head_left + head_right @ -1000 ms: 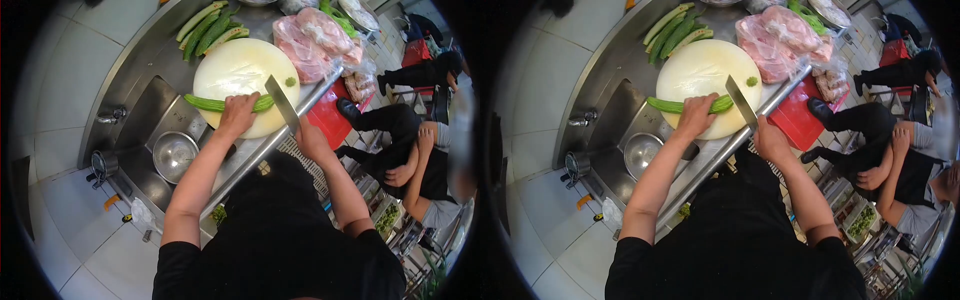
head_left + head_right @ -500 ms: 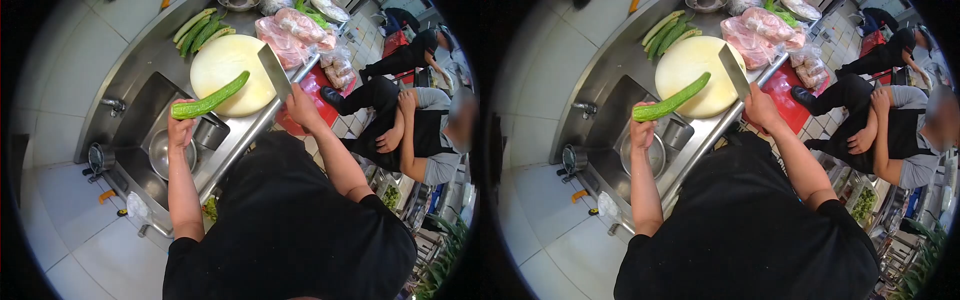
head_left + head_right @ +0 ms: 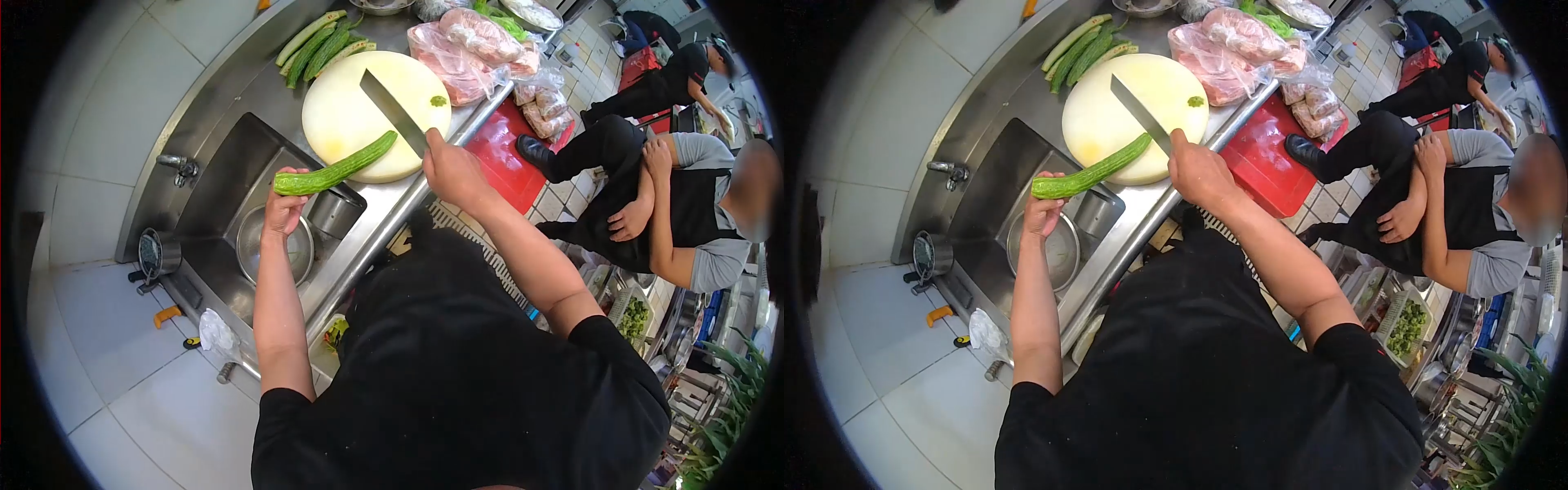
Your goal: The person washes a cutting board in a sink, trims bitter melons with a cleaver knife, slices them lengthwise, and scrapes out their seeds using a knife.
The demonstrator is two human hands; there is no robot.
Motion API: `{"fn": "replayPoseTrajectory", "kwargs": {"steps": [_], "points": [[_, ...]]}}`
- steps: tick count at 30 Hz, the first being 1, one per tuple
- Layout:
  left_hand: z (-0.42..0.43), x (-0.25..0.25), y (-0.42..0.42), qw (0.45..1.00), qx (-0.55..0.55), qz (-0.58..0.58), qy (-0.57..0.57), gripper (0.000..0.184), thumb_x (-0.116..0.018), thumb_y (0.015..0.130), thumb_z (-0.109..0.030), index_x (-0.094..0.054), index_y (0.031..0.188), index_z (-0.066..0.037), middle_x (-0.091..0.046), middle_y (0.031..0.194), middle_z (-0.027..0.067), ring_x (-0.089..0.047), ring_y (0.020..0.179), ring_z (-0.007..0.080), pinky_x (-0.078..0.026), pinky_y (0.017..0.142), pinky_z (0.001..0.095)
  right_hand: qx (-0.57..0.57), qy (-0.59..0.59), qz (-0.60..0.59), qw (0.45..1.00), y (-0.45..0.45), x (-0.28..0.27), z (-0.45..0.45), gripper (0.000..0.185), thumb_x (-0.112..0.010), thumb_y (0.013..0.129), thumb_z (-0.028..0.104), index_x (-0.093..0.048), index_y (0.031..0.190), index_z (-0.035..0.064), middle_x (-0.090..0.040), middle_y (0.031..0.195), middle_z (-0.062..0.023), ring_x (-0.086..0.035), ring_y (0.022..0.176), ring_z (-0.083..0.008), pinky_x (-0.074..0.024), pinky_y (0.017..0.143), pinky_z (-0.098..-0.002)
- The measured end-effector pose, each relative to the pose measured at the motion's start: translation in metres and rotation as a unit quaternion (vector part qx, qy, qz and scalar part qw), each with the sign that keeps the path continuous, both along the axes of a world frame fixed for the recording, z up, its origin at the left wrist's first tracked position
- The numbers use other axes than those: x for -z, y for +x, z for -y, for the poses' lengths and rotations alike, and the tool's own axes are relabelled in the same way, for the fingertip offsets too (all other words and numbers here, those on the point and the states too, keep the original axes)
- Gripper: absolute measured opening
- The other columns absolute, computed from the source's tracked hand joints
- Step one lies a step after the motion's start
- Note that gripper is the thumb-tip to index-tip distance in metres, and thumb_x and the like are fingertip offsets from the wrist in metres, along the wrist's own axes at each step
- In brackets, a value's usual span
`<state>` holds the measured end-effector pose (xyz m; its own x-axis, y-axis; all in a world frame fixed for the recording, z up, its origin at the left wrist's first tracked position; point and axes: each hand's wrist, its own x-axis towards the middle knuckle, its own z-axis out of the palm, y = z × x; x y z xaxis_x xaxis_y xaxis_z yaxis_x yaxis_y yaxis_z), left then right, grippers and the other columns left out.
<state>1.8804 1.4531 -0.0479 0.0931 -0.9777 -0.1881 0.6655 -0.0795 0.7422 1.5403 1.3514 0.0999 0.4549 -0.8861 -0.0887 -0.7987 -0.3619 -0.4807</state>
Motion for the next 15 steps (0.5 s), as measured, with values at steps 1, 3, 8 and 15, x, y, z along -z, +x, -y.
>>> {"fn": "replayPoseTrajectory", "kwargs": {"steps": [1,3,8,15], "points": [[0.001,-0.003,-0.001,1.000,0.002,0.001,0.002,0.066,-0.059,0.065,0.019,-0.053,0.123,-0.011,-0.060,0.126,0.0112,-0.061,0.116,0.0268,-0.050,0.102,0.0431,0.004,0.003,0.002,1.000,0.001,0.004,0.002,0.020,-0.047,0.093,0.013,-0.044,0.107,-0.0013,-0.065,0.082,-0.0310,-0.064,0.083,-0.0500,-0.0482,0.076,-0.0598],[0.001,-0.002,0.001,1.000,0.011,0.008,0.007,0.066,-0.059,0.065,0.019,-0.053,0.123,-0.011,-0.060,0.126,0.0111,-0.060,0.117,0.0272,-0.050,0.103,0.0441,-0.018,0.022,-0.025,0.999,0.001,0.019,0.004,0.019,-0.048,0.093,0.012,-0.045,0.106,-0.0015,-0.066,0.084,-0.0298,-0.065,0.085,-0.0487,-0.0493,0.076,-0.0588],[-0.001,0.003,-0.004,1.000,-0.008,-0.015,-0.008,0.065,-0.059,0.066,0.019,-0.053,0.123,-0.012,-0.059,0.127,0.0111,-0.058,0.119,0.0279,-0.047,0.106,0.0469,-0.017,0.077,-0.080,0.994,-0.009,0.056,0.012,0.023,-0.049,0.092,0.012,-0.046,0.110,-0.0017,-0.067,0.085,-0.0290,-0.065,0.088,-0.0481,-0.0502,0.079,-0.0577],[-0.002,-0.005,-0.012,0.983,-0.153,-0.086,-0.063,0.063,-0.062,0.070,0.018,-0.054,0.125,-0.014,-0.060,0.129,0.0097,-0.056,0.124,0.0274,-0.043,0.110,0.0489,0.060,0.081,0.030,0.994,-0.050,0.041,-0.002,0.024,-0.048,0.096,0.016,-0.047,0.114,0.0004,-0.062,0.086,-0.0345,-0.061,0.086,-0.0533,-0.0464,0.077,-0.0593]]}}
